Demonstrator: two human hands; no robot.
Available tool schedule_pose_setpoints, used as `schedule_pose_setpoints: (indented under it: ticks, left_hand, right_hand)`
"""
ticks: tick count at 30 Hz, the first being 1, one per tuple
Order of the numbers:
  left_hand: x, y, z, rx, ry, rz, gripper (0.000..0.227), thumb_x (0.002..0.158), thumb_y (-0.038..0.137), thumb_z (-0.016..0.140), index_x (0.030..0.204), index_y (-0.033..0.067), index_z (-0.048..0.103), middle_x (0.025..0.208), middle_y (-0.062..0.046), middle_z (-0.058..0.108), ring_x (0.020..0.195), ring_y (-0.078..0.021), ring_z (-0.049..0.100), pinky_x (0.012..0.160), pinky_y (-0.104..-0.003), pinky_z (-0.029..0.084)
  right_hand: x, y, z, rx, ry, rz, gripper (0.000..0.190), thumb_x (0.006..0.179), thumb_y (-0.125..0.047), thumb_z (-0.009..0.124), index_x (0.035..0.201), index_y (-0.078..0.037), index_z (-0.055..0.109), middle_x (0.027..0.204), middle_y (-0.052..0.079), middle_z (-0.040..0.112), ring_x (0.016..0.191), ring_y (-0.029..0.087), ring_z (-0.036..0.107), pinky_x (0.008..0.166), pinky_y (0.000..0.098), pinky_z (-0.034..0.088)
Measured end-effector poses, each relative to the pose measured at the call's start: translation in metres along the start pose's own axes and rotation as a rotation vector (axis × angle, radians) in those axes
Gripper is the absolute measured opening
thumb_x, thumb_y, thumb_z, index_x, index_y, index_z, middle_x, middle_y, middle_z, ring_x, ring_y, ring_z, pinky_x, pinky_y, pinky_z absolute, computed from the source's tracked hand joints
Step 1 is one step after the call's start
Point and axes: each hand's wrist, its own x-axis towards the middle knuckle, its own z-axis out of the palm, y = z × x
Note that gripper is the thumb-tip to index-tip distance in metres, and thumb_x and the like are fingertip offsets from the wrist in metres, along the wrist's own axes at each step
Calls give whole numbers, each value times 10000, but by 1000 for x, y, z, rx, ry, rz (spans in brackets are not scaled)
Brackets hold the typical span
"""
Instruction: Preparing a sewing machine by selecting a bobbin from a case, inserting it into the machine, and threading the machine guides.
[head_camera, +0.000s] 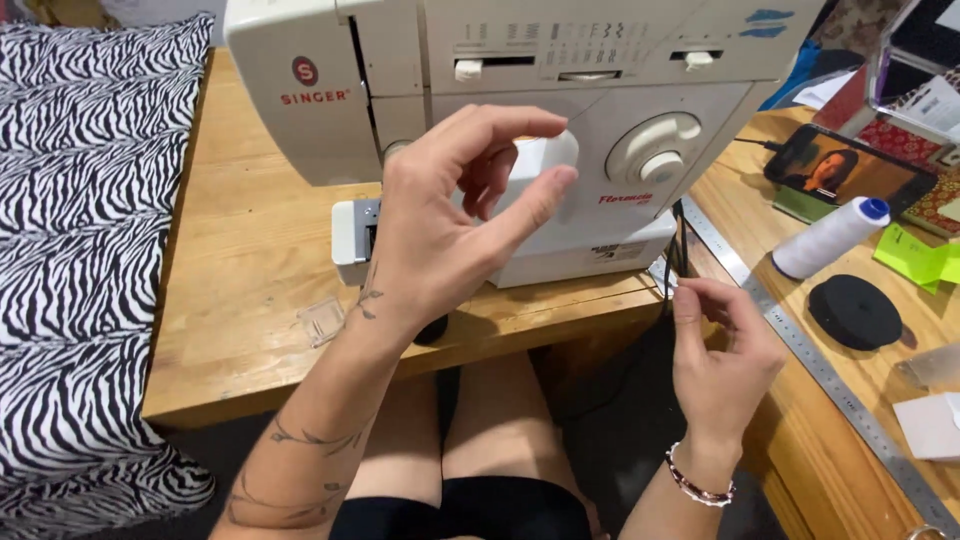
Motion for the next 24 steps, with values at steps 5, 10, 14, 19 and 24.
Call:
schedule_pose_setpoints:
  ticks: [5,10,14,19,24]
  left_hand:
    - [-3,-4,-3,6,-1,-5,198,959,154,704,1144,80,704,767,22,513,680,-81,432,622,-216,381]
    - [-8,-6,-10,5,25,-60,207,936,125,728,1134,68,705,781,21,530,682,-75,447,635,-203,412]
    - [-9,-4,-13,9,35,-58,200,939,135,727,1127,72,706,789,16,539,682,-75,453,624,-204,402]
    - [-7,-4,-16,-3,34,-57,210,935,146,724,1125,59,709,779,11,536,675,-79,448,632,-210,410]
    - [-4,0,-17,20,27,-48,209,921,151,731,1115,73,716,758,16,543,652,-75,450,623,-208,413]
  right_hand:
    - [2,-6,9,30,9,-27,81,1011,-47,682,1048,23,704,988,134,721,908,225,671,820,312,552]
    - [2,-22,15,90,-8,-2,80,1007,-84,674,1014,-14,713,933,83,707,829,172,636,738,272,517]
    - [1,-22,20,93,-2,9,85,1010,-84,674,1014,-8,712,926,82,705,823,174,630,739,273,515]
    - [5,-28,26,131,-5,-6,79,997,-80,673,1007,-13,711,907,75,697,799,159,608,724,267,491]
    - [14,-41,29,140,25,-82,80,978,-70,660,984,-6,708,925,95,712,857,187,661,766,281,531]
